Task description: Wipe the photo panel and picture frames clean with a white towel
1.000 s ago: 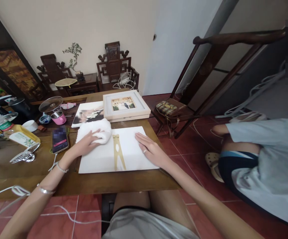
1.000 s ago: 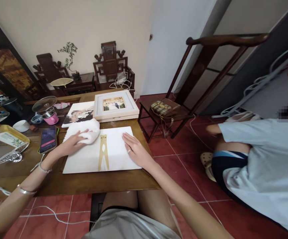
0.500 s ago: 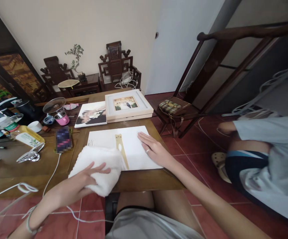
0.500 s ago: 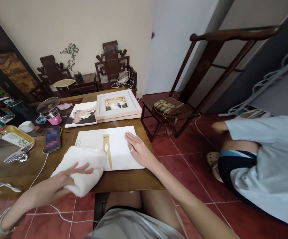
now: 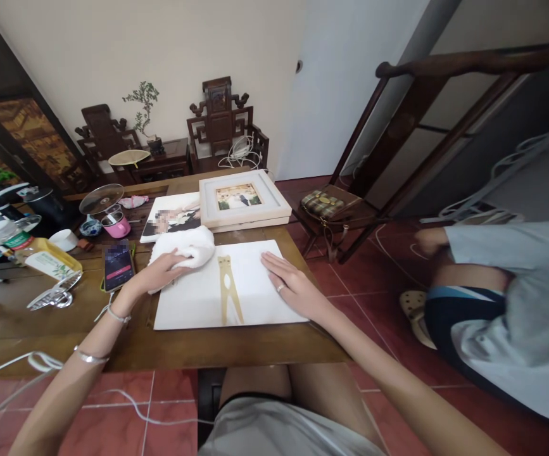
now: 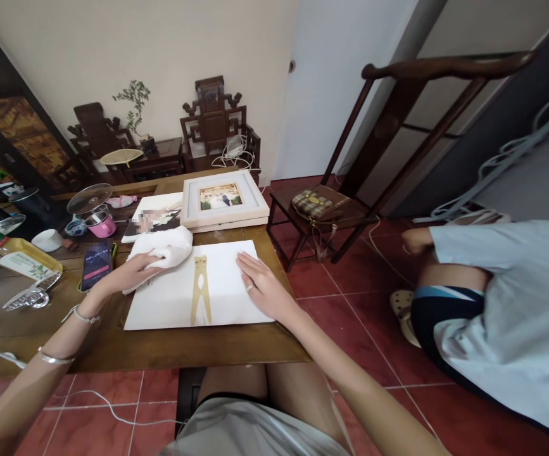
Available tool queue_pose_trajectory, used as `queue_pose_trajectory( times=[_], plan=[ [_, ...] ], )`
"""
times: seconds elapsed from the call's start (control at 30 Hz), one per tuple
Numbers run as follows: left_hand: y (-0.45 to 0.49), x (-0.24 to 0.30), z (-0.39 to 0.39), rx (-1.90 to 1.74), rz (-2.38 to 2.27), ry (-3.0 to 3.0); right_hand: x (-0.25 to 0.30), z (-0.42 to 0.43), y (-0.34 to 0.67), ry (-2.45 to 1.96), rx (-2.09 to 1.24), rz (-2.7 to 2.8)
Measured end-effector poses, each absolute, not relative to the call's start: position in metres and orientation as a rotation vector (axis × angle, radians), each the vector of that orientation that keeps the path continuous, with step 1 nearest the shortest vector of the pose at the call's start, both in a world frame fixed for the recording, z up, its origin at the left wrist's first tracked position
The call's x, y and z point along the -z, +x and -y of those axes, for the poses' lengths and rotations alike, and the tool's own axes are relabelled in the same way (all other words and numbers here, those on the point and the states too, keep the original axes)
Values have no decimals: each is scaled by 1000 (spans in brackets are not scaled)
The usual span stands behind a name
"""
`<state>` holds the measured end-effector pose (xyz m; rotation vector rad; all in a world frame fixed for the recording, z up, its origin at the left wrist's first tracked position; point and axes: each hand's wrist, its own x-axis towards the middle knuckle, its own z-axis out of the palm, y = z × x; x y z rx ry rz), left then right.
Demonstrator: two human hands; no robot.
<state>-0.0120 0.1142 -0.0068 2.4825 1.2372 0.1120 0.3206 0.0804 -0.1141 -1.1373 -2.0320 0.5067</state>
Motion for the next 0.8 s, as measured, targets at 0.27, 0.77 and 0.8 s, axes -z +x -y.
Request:
queue_pose_trajectory(
  times=[0.27, 0.77, 0.8],
  plan=[
    [-19, -4, -24, 10, -1008, 2367, 112, -79, 319, -1163, -503, 2029],
    [-15, 18, -82, -106, -1035, 2504, 111, -79, 320, -1150, -505, 2052],
    [-14, 22, -94, -142, -1075, 2534, 110, -79, 320, -1154, -509, 2056]
  ],
)
